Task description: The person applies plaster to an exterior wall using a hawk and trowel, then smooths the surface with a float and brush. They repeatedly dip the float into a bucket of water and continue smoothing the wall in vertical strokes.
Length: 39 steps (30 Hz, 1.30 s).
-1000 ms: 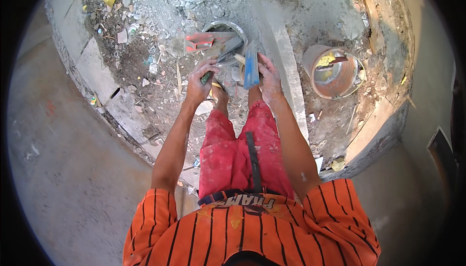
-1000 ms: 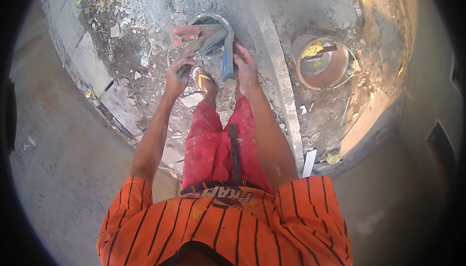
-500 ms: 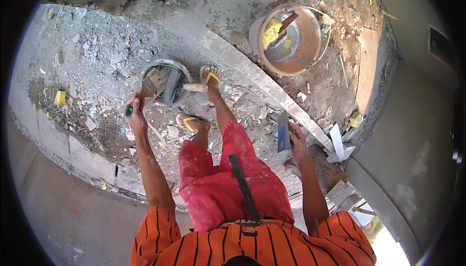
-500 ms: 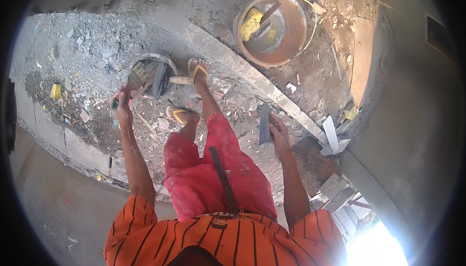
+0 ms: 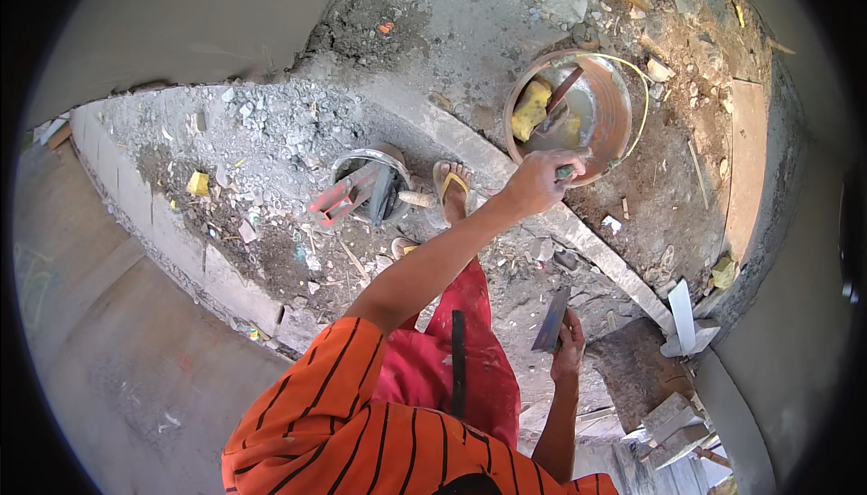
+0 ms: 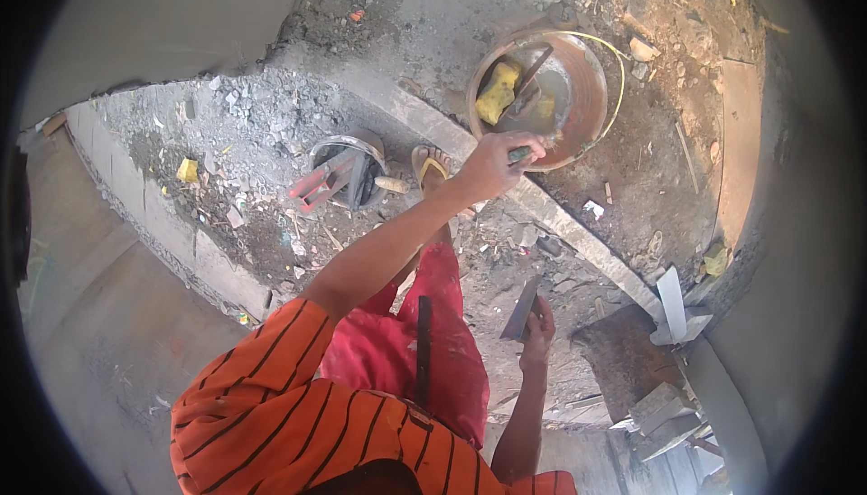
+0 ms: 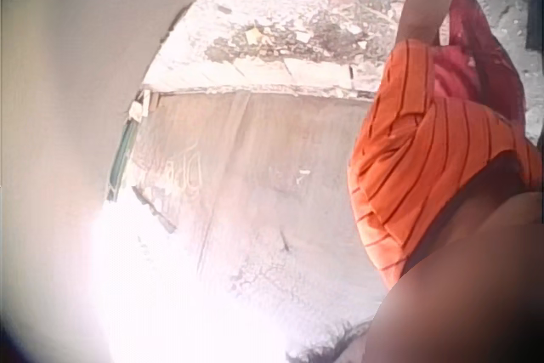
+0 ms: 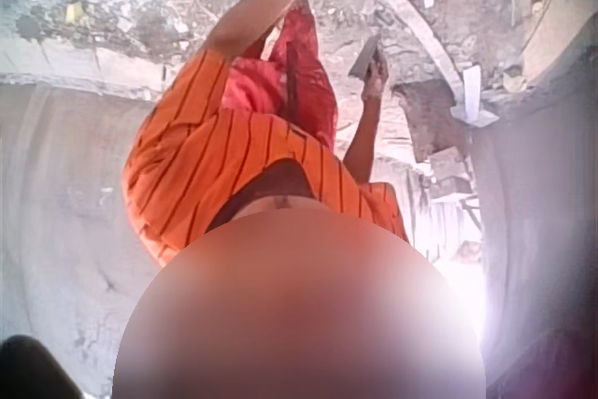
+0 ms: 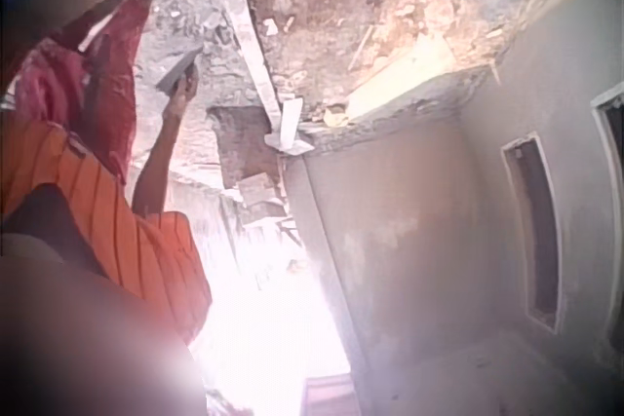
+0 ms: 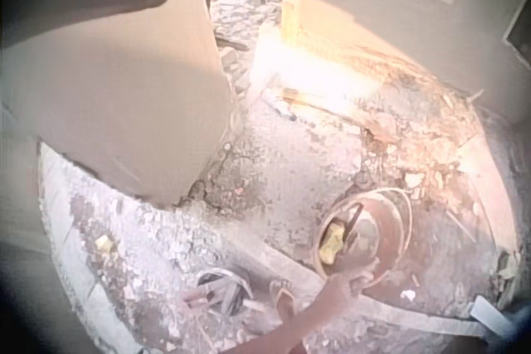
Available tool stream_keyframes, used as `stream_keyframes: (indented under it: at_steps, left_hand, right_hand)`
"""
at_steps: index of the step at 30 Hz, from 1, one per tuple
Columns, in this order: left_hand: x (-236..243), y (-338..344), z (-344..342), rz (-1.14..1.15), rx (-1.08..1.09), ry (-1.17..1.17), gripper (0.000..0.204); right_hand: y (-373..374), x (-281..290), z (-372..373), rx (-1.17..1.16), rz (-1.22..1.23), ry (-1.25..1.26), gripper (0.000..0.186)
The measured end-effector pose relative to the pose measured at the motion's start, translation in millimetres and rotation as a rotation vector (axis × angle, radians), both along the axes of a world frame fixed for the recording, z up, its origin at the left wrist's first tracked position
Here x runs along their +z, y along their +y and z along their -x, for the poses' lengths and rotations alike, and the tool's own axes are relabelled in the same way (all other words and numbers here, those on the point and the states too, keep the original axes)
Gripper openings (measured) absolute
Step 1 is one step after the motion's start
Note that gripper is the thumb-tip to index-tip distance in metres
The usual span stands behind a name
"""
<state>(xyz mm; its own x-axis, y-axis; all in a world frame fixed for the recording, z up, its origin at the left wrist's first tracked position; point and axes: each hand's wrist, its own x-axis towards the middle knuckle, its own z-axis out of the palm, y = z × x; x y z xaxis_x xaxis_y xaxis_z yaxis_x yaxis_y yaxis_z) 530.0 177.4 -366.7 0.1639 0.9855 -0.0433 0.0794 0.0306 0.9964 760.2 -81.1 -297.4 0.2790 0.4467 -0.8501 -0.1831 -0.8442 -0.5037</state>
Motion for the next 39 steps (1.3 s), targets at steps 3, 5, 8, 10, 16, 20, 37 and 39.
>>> stream_keyframes:
  at_steps: [3, 5, 8, 10, 16, 20, 37, 39]
  left_hand:
    - [-94.1, 30.3, -45.8, 0.093, -0.190, 0.305, 0.018]
    - [-115.2, 34.3, -59.1, 0.121, -0.248, 0.483, 0.016]
    - [-85.1, 44.6, -52.9, 0.144, -0.277, 0.408, 0.015]
    - [-34.0, 27.0, -24.0, 0.123, -0.170, 0.243, 0.011]
    - [166.6, -52.6, 124.8, 0.402, 0.137, -0.440, 0.010]
    - [264.0, -114.5, 205.5, 0.377, 0.248, -0.692, 0.015]
    - [238.8, -370.3, 383.8, 0.157, 1.293, -0.374, 0.017]
    - [238.4, -402.8, 393.6, 0.209, 1.373, -0.304, 0.017]
  right_hand:
    - [-10.8, 0.2, -13.0, -0.033, 0.030, -0.080, 0.044]
    - [-25.6, 1.5, -13.7, -0.058, 0.072, -0.119, 0.046]
    - [-30.0, -3.7, -9.9, -0.187, -0.076, -0.002, 0.039]
    - [-20.0, -0.4, -2.7, -0.325, -0.134, 0.169, 0.032]
    - [81.4, 10.4, 70.1, -0.441, -0.359, 0.656, 0.032]
    - [156.1, 59.8, 179.4, -0.142, -0.331, 1.057, 0.036]
    - [176.6, 147.4, 388.5, 0.341, -0.293, 1.030, 0.031]
    - [200.2, 117.3, 416.4, 0.527, -0.553, 0.637, 0.033]
